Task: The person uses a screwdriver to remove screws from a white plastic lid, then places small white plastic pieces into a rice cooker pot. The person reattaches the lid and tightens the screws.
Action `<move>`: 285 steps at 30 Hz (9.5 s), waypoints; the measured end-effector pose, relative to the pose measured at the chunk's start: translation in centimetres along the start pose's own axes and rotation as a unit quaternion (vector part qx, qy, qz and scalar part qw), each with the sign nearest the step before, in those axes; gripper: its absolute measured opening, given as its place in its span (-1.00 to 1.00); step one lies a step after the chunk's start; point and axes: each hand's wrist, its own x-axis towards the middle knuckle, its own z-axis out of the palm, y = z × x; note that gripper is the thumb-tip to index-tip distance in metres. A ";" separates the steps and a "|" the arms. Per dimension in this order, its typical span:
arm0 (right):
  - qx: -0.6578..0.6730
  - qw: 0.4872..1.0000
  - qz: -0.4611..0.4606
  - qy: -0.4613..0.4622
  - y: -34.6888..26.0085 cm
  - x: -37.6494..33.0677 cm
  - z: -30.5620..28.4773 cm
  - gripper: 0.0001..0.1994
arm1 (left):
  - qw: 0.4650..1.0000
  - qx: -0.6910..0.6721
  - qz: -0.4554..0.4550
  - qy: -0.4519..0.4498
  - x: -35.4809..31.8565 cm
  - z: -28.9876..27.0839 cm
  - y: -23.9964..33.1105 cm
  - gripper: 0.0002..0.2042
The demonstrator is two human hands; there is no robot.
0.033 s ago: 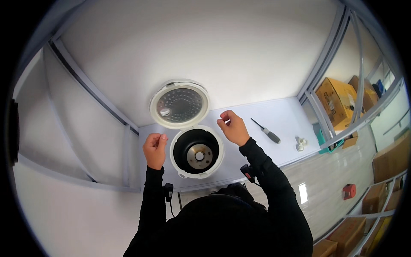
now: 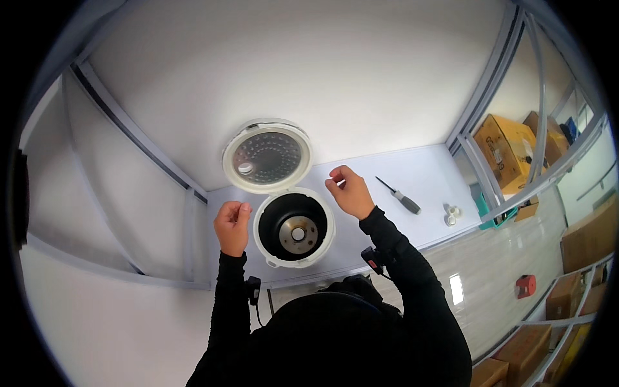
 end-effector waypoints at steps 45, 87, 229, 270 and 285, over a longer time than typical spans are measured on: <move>-0.222 0.973 0.053 0.047 23.5 -16.4 -39.5 -0.62 | 0.869 0.287 0.146 -0.376 -23.7 53.8 1.5 -0.51; 0.105 0.971 -0.212 -0.034 2.6 -9.8 -39.9 -0.55 | 0.946 -0.198 0.084 -0.241 -15.0 44.3 16.8 -0.47; 0.038 0.947 -0.064 -0.313 6.1 -11.8 -19.8 -0.79 | 0.990 0.104 -0.022 -0.090 -21.9 21.7 11.6 -0.57; 0.045 0.970 -0.144 -0.189 -10.9 -8.2 5.6 -0.47 | 0.981 -0.054 0.090 -0.161 -8.4 -2.3 5.2 -0.56; -0.046 0.958 -0.271 -0.082 -14.6 -5.9 9.1 -0.50 | 0.947 -0.220 0.060 -0.224 0.3 -1.6 2.9 -0.52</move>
